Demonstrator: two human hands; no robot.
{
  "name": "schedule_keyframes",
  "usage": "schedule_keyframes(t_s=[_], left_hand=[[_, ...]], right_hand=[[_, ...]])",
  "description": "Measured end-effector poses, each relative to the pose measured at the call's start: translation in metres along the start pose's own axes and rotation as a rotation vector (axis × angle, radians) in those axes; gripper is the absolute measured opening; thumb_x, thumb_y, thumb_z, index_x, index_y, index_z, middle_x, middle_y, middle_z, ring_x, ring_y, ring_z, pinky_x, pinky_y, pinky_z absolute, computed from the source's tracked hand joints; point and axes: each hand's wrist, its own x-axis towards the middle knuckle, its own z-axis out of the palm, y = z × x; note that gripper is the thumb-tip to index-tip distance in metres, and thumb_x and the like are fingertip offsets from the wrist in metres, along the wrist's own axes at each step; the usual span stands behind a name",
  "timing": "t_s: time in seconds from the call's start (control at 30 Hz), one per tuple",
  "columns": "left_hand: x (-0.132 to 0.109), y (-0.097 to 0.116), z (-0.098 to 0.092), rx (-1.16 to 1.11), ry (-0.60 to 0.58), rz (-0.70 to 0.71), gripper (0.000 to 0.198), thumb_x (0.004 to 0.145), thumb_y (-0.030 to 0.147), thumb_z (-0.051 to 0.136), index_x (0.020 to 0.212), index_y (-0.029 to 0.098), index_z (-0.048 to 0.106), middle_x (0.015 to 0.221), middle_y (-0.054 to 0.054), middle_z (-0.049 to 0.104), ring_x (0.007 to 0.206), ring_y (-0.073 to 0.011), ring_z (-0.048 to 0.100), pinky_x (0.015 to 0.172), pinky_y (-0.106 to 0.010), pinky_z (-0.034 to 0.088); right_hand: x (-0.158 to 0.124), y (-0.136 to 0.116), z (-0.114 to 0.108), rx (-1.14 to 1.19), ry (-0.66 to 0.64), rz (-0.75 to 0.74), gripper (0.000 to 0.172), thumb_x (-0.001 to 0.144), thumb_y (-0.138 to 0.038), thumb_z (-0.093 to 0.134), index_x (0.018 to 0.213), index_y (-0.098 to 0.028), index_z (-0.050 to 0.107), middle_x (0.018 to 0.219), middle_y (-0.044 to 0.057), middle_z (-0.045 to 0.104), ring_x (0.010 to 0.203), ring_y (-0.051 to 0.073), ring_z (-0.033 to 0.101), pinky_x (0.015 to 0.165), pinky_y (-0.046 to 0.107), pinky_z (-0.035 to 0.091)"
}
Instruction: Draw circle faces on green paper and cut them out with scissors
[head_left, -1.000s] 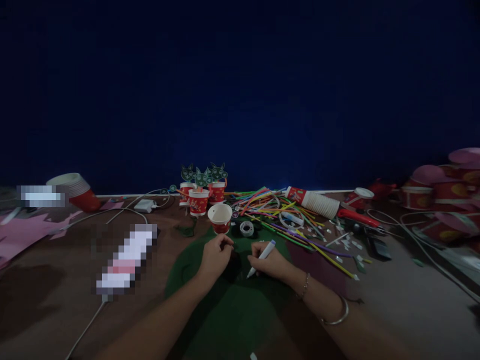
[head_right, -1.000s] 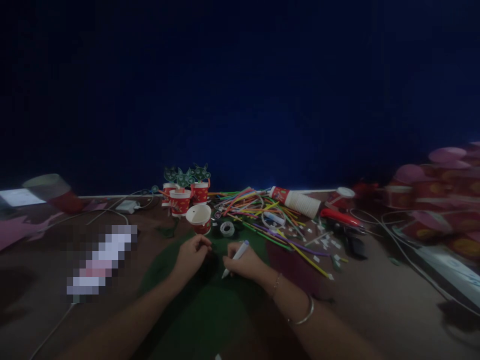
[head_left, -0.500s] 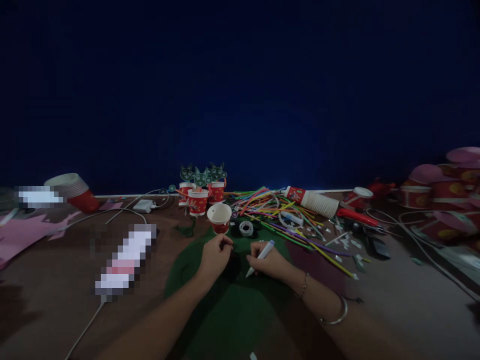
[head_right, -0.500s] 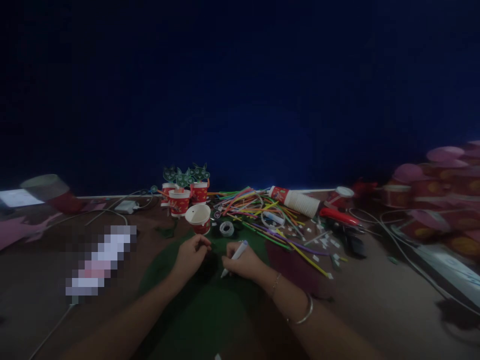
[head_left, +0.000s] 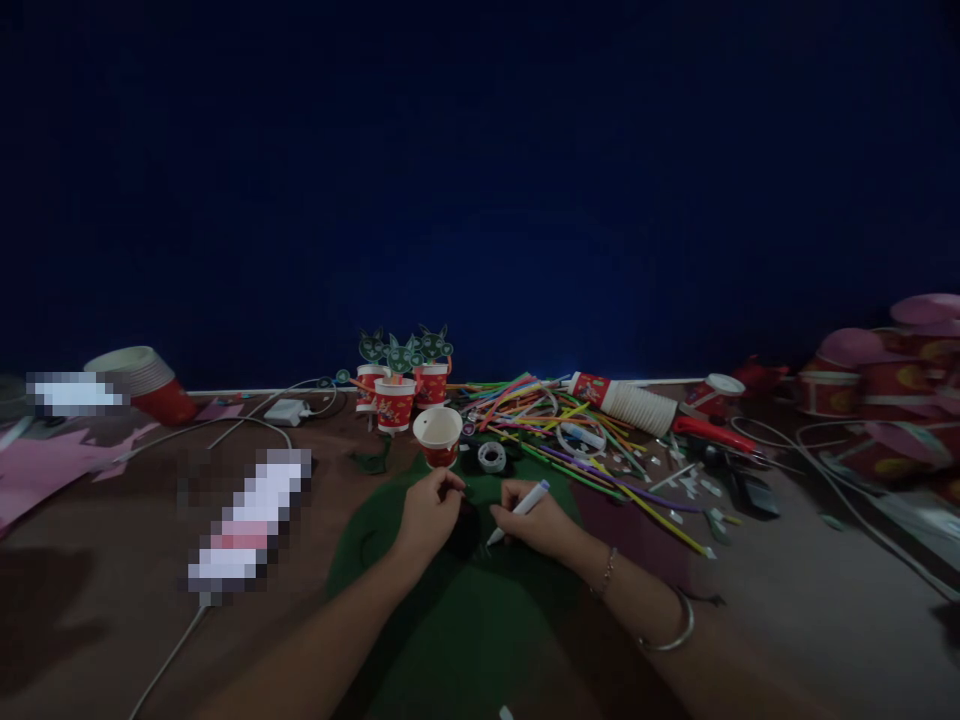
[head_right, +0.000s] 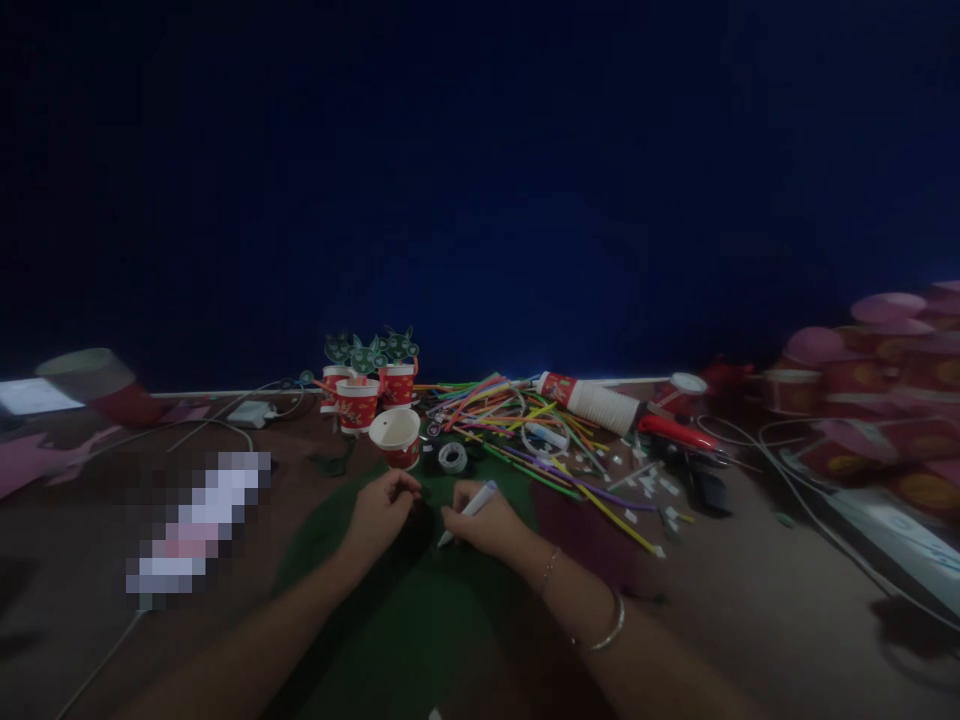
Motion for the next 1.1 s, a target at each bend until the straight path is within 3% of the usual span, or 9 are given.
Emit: schedule_keyframes(t_s=[0.53,1.1], left_hand=[[-0.0006,0.0002,0.0015,-0.065,-0.003,-0.037,0.011,0.067,0.013,0.047,0.067,0.019,0.057,0.060,0.003,0.060,0.053,-0.0128,0.061,0.047,-0.021,0.045],[-0.0007,0.0012,0.0009,-0.099,-0.019,-0.057,0.013,0.066,0.010,0.047,0.068,0.019,0.056,0.060,0.003,0.060,0.052,-0.0113,0.061,0.046,-0.019,0.045]], right_hand=[[0.0029,0.0013,0.0002,-0.063,0.153,-0.018,0.022,0.070,-0.026,0.056,0.056,-0.021,0.040,0.041,-0.007,0.047,0.041,0.010,0.050,0.038,0.018,0.030],[0.0037,0.0019,0.0006,-0.038,0.153,-0.009,0.021,0.068,-0.027,0.056,0.056,-0.021,0.040,0.042,-0.007,0.048,0.041,0.011,0.051,0.039,0.018,0.032]])
